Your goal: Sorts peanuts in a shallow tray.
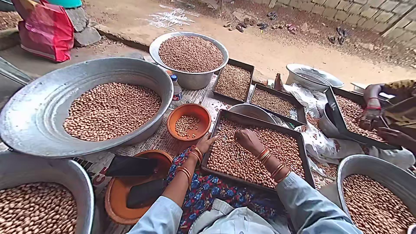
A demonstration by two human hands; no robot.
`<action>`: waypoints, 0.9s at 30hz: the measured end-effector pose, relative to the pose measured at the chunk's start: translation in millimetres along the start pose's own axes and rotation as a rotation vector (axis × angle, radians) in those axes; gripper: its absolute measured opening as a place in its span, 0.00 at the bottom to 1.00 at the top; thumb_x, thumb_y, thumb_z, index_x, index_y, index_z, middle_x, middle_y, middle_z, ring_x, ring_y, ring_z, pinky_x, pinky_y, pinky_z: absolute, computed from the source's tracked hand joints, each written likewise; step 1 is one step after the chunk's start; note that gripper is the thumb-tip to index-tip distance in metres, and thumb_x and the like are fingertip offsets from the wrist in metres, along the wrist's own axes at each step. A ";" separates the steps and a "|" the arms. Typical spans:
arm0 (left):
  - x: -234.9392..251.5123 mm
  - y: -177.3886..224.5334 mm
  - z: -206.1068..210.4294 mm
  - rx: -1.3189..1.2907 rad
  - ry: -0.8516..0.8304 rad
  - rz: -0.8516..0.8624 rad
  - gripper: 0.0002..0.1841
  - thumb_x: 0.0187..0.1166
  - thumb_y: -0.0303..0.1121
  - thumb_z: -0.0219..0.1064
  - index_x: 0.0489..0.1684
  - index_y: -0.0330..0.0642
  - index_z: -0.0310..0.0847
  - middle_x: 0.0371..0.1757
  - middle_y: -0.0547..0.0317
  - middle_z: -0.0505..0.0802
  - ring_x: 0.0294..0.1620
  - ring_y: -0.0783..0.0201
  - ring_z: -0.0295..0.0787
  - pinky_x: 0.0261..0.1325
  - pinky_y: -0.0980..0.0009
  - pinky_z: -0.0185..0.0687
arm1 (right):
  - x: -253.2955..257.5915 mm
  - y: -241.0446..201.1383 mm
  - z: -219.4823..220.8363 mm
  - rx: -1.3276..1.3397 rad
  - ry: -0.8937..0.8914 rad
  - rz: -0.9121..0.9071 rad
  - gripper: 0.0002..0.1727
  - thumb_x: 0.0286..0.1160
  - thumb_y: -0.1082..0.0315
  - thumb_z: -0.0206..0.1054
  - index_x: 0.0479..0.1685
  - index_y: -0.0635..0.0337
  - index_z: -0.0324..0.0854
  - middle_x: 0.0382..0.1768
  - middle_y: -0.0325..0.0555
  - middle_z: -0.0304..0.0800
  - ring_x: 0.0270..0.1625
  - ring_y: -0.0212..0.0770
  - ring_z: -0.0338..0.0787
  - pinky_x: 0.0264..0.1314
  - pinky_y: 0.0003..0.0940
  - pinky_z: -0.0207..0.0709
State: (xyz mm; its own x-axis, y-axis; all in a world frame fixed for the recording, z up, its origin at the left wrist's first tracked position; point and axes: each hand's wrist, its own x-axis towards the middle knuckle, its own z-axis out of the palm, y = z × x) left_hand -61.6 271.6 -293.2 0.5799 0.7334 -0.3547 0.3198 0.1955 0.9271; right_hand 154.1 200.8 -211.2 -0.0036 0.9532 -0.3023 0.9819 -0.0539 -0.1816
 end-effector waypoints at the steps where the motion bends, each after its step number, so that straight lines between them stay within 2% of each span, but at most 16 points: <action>1: -0.7 0.5 -0.4 0.005 0.000 -0.003 0.27 0.94 0.45 0.52 0.84 0.36 0.67 0.74 0.37 0.83 0.72 0.51 0.82 0.77 0.52 0.73 | -1.4 4.5 10.1 -0.007 -0.015 0.004 0.14 0.82 0.65 0.63 0.54 0.64 0.89 0.52 0.62 0.93 0.61 0.64 0.90 0.63 0.64 0.78; 6: -4.7 3.4 -0.2 -0.008 0.004 -0.019 0.28 0.94 0.45 0.52 0.86 0.36 0.64 0.77 0.37 0.81 0.75 0.52 0.81 0.79 0.54 0.72 | -2.6 3.1 25.4 -0.049 -0.020 0.005 0.15 0.85 0.67 0.59 0.54 0.68 0.87 0.51 0.67 0.92 0.59 0.67 0.90 0.61 0.65 0.79; 10: -4.9 3.6 0.6 -0.022 0.008 -0.025 0.28 0.94 0.45 0.52 0.86 0.37 0.64 0.75 0.38 0.82 0.72 0.53 0.82 0.77 0.55 0.73 | 4.0 -10.2 4.5 -0.059 -0.081 0.000 0.14 0.83 0.67 0.60 0.52 0.70 0.85 0.51 0.68 0.90 0.60 0.67 0.89 0.60 0.66 0.77; 12: -4.4 2.8 0.4 -0.043 0.006 -0.016 0.27 0.94 0.45 0.52 0.86 0.36 0.64 0.73 0.39 0.83 0.69 0.56 0.84 0.74 0.57 0.76 | 3.4 -15.2 -9.9 0.132 0.161 -0.096 0.13 0.81 0.63 0.65 0.51 0.63 0.89 0.44 0.57 0.95 0.51 0.57 0.94 0.57 0.60 0.81; 14: -4.6 1.8 1.4 -0.068 0.012 -0.012 0.26 0.94 0.44 0.52 0.84 0.36 0.65 0.71 0.39 0.84 0.65 0.57 0.86 0.71 0.59 0.79 | -1.0 -22.3 -20.0 0.313 0.451 -0.228 0.09 0.78 0.64 0.72 0.49 0.58 0.92 0.39 0.48 0.97 0.43 0.47 0.97 0.52 0.53 0.88; 15: -5.5 2.1 2.1 -0.079 0.015 -0.012 0.26 0.94 0.43 0.53 0.84 0.35 0.65 0.71 0.39 0.84 0.65 0.58 0.85 0.71 0.59 0.78 | -7.0 -26.7 -23.5 0.332 0.491 -0.260 0.08 0.78 0.65 0.73 0.47 0.57 0.93 0.39 0.46 0.98 0.43 0.45 0.97 0.52 0.52 0.88; 16: -7.0 3.2 2.8 -0.084 0.018 -0.011 0.26 0.94 0.43 0.52 0.84 0.35 0.65 0.71 0.40 0.84 0.65 0.58 0.84 0.70 0.60 0.77 | -15.4 -31.4 -24.0 0.323 0.438 -0.250 0.08 0.79 0.65 0.71 0.45 0.57 0.93 0.39 0.47 0.97 0.44 0.47 0.96 0.53 0.53 0.87; 18: -8.3 4.8 1.7 -0.069 0.017 -0.009 0.27 0.94 0.43 0.52 0.86 0.35 0.64 0.74 0.39 0.82 0.69 0.57 0.83 0.74 0.59 0.75 | -29.8 -38.4 -12.0 0.212 0.199 -0.213 0.12 0.82 0.63 0.64 0.46 0.59 0.93 0.41 0.52 0.96 0.49 0.53 0.95 0.56 0.58 0.82; 21: -8.5 6.9 1.8 -0.045 0.011 -0.014 0.27 0.95 0.43 0.52 0.85 0.36 0.64 0.76 0.38 0.81 0.72 0.54 0.82 0.76 0.55 0.73 | -38.2 -38.3 25.7 0.047 -0.021 -0.178 0.14 0.83 0.65 0.61 0.47 0.64 0.89 0.43 0.61 0.94 0.52 0.65 0.93 0.53 0.66 0.80; 24: -7.6 5.9 0.6 -0.036 0.002 -0.012 0.27 0.95 0.43 0.51 0.86 0.35 0.64 0.76 0.37 0.81 0.73 0.53 0.81 0.77 0.55 0.73 | -39.8 -35.0 53.2 0.008 -0.009 -0.168 0.15 0.84 0.64 0.60 0.46 0.66 0.88 0.42 0.63 0.93 0.49 0.65 0.93 0.49 0.64 0.81; 27: -6.6 4.3 0.4 -0.035 0.001 -0.012 0.27 0.95 0.43 0.51 0.86 0.36 0.64 0.76 0.38 0.81 0.72 0.54 0.82 0.77 0.55 0.74 | -42.1 -38.1 58.3 -0.023 0.029 -0.165 0.15 0.84 0.65 0.59 0.45 0.67 0.88 0.42 0.63 0.93 0.49 0.65 0.93 0.47 0.63 0.82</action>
State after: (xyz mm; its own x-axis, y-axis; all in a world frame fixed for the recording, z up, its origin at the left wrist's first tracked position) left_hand -63.7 267.3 -286.9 0.5756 0.7316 -0.3654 0.3003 0.2265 0.9266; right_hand 105.8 145.4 -246.1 -0.1605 0.9567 -0.2428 0.9724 0.1111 -0.2050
